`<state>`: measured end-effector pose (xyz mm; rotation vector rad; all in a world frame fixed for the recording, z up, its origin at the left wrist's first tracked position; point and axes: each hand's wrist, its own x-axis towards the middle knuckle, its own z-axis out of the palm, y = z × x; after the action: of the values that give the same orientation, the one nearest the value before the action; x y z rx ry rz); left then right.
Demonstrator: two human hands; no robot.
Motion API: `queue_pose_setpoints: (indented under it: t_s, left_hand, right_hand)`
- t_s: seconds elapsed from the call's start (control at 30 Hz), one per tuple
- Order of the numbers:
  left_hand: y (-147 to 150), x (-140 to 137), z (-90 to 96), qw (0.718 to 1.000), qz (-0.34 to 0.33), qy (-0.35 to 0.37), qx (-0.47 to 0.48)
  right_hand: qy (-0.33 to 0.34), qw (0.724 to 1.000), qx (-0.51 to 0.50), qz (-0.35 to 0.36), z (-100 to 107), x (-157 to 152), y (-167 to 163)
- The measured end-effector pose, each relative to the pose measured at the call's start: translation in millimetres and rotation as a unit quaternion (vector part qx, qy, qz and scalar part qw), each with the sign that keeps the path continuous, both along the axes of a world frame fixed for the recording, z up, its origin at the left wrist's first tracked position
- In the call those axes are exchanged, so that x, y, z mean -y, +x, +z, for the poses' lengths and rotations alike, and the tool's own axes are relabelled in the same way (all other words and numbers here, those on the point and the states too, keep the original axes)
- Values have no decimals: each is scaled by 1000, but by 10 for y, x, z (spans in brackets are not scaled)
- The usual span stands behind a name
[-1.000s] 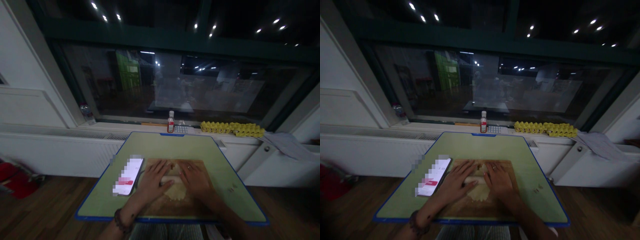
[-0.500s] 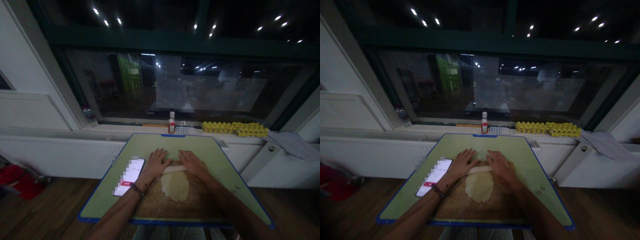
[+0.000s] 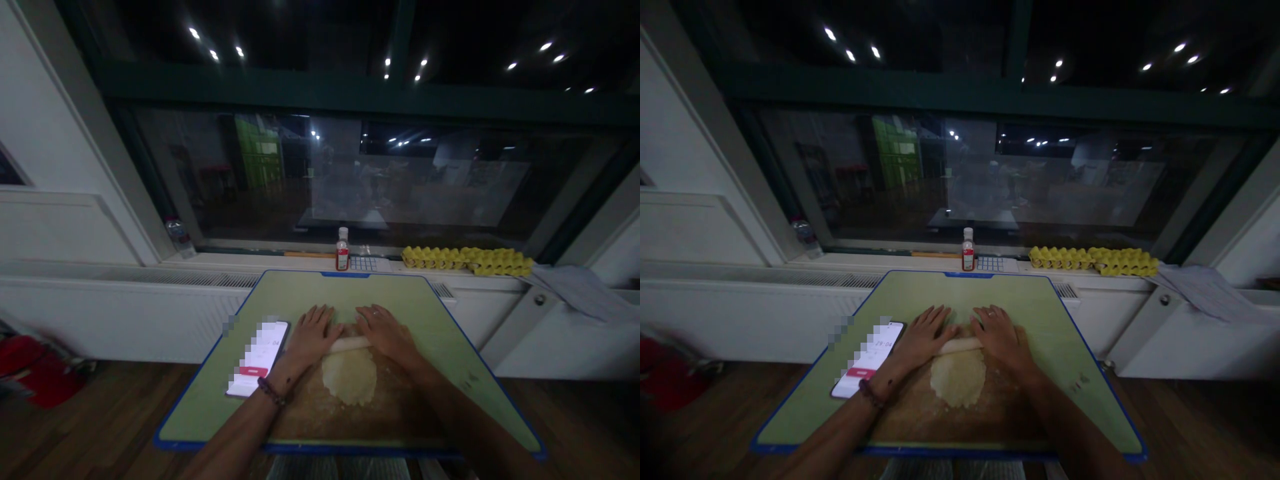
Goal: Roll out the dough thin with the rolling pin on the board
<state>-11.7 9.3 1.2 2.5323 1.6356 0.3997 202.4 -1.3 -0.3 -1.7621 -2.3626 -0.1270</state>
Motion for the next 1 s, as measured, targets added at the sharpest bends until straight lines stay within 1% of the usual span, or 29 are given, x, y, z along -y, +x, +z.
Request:
queue_pose_setpoints:
  t_s: [0.07, 0.13, 0.2, 0.27, 0.37, 0.43, 0.53, 0.67, 0.77, 0.9, 1.0]
  left_hand:
    - [2, 198, -2, 1000, -22, 19, 0]
    - [-5, 352, 2, 998, -46, 35, 5]
    - [-13, 411, 13, 997, -63, 35, 10]
    - [-10, 361, 27, 998, -64, 18, 11]
    - [20, 153, 42, 999, -40, 2, 14]
    - [53, -9, 47, 999, -25, 20, 19]
    - [94, -215, 44, 999, -9, 45, 25]
    - [104, -417, 8, 999, 7, 49, 23]
    - [87, -532, -33, 998, 12, 53, 21]
    - [79, -618, -62, 999, 27, 20, 21]
    - [88, -645, -54, 999, 32, 11, 20]
  right_hand:
    - [46, 999, -8, 12, 16, 212, -11]
    - [45, 999, -8, 17, 17, 393, -4]
    - [35, 999, -7, 29, 14, 495, 15]
    - [36, 999, -7, 35, 11, 494, 32]
    - [37, 999, -5, 30, 3, 317, 28]
    - [18, 1000, -1, 14, -12, 128, 16]
    - [-21, 999, 11, -47, -55, -158, 19]
    - [-30, 998, 10, -56, -133, -423, 55]
    - [-41, 996, 2, -76, -175, -548, 55]
    - [-55, 994, -9, -99, -179, -642, 30]
    - [-64, 991, -13, -118, -151, -672, 12]
